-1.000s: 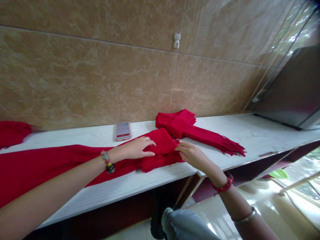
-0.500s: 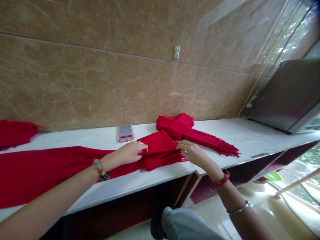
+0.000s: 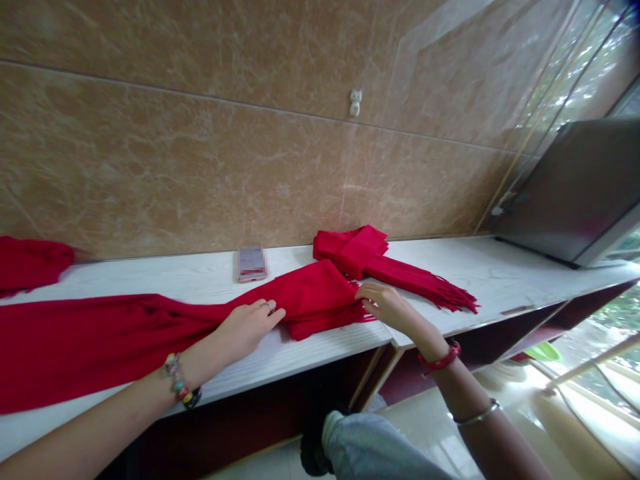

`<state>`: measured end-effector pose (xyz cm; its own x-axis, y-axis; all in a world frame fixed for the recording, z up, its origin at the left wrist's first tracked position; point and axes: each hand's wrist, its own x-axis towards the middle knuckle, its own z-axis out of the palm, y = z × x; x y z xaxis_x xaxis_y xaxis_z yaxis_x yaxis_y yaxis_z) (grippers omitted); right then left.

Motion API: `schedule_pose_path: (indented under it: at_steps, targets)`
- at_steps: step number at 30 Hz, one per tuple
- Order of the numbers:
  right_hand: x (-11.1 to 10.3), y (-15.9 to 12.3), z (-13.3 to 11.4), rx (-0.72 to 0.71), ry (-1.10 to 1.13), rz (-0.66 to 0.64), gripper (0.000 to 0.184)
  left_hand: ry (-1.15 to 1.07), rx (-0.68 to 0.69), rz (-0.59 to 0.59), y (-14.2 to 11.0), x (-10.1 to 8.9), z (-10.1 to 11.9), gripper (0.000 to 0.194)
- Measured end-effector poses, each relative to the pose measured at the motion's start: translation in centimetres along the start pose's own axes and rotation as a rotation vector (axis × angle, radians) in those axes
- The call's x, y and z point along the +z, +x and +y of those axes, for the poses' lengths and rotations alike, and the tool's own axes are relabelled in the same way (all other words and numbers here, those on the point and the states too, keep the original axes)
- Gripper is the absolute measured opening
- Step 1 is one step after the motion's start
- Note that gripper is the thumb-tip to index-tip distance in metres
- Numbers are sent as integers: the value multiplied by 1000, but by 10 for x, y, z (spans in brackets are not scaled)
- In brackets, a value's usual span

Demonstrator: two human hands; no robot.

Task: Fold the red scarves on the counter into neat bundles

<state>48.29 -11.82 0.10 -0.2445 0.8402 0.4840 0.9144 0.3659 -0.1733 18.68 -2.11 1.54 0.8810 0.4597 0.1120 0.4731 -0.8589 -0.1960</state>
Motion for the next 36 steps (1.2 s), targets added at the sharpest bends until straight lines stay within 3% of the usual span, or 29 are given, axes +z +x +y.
schedule_pose_path:
  at_steps: [3, 5, 9, 11, 14, 17, 20, 22, 25, 28, 31, 36]
  targets:
    - [-2, -1, 0, -11, 19, 149, 25, 58, -55, 89, -1, -14, -4, 40]
    - [-3, -3, -1, -14, 32, 182, 24, 55, -57, 90, -5, -18, -2, 41]
    - [-1, -6, -1, -6, 67, -37, 23, 6, 27, -85, -18, -2, 8, 57]
    - [1, -7, -2, 13, 60, -140, 24, -18, 17, -104, -23, 9, 12, 63]
    - [-1, -8, -2, 21, 33, -182, 23, -60, 14, -77, -22, 12, 12, 56]
    - [-8, -3, -6, -10, 28, -123, 19, -139, 79, 2, -9, 2, 9, 31]
    - [-10, 13, -13, -13, 33, 0, 17, -271, 71, 96, 13, -2, 5, 31]
    - [-3, 30, -19, 18, 21, 81, 20, -347, 36, 93, 28, 4, 2, 36]
    - [20, 56, -27, 71, -44, 105, 30, -399, -35, -28, 40, 22, -1, 49]
    - [50, 71, -31, 94, -148, -2, 45, -406, -83, -163, 39, 38, -3, 62]
    - [73, 71, -30, 106, -212, -130, 50, -409, -92, -208, 33, 44, -8, 70]
    - [86, 60, -23, 128, -267, -198, 48, -393, -170, -303, 26, 36, -19, 92]
